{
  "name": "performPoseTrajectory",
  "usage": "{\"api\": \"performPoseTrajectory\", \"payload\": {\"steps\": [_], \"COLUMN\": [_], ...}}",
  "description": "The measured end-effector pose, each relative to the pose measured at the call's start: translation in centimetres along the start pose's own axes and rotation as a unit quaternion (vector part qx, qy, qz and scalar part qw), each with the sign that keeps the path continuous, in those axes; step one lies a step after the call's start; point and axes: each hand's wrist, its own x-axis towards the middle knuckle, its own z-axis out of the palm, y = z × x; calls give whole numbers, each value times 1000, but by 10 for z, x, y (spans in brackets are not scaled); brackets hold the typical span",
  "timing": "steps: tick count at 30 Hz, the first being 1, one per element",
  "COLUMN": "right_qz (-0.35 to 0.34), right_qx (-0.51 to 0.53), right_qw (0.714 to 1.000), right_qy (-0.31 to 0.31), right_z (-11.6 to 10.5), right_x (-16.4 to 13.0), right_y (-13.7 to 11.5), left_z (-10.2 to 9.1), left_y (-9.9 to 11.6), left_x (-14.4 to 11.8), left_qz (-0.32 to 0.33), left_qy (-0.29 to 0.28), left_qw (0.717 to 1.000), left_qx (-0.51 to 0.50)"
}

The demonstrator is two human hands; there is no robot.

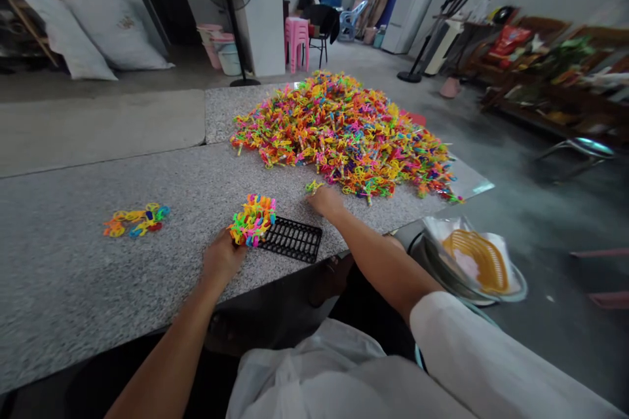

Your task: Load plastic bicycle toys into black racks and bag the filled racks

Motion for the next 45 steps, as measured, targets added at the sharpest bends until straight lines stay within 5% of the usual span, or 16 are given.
{"api": "performPoseTrajectory", "payload": {"steps": [3, 6, 10, 13, 16, 18, 20, 25, 28, 35, 43, 45], "right_qz": [49, 45, 48, 45, 30, 17, 0, -43, -105, -162, -131, -157], "right_qx": [62, 246, 571, 706, 752, 743, 703, 432, 242, 75, 39, 68], "right_qw": [997, 966, 805, 684, 634, 643, 687, 889, 963, 983, 989, 980], "right_qy": [-21, -67, -150, -177, -180, -183, -183, -147, -61, -47, -51, -103], "right_z": [3, 13, 32, 41, 46, 50, 54, 69, 74, 68, 66, 58], "right_x": [2, -13, -54, -87, -108, -115, -118, -117, -116, -115, -120, -114], "right_y": [3, -1, -16, -30, -41, -46, -49, -55, -61, -72, -84, -78], "left_z": [0, 0, 0, 1, 0, 0, 1, 0, -2, -6, -4, -3], "left_y": [2, 6, 9, 10, 11, 12, 12, 14, 17, 22, 18, 15], "left_x": [-1, -2, -2, -2, -3, -4, -3, -4, -4, -6, -6, -6], "left_qz": [-9, -24, -27, -28, -36, -36, -35, -33, -38, -29, -25, -20], "left_qy": [-2, -12, -24, -32, -38, -41, -41, -42, -46, -48, -46, -37], "left_qw": [1000, 1000, 999, 999, 999, 998, 999, 999, 998, 998, 998, 999], "left_qx": [3, 6, 5, 2, 3, 1, -4, -11, -9, -24, -29, -30]}}
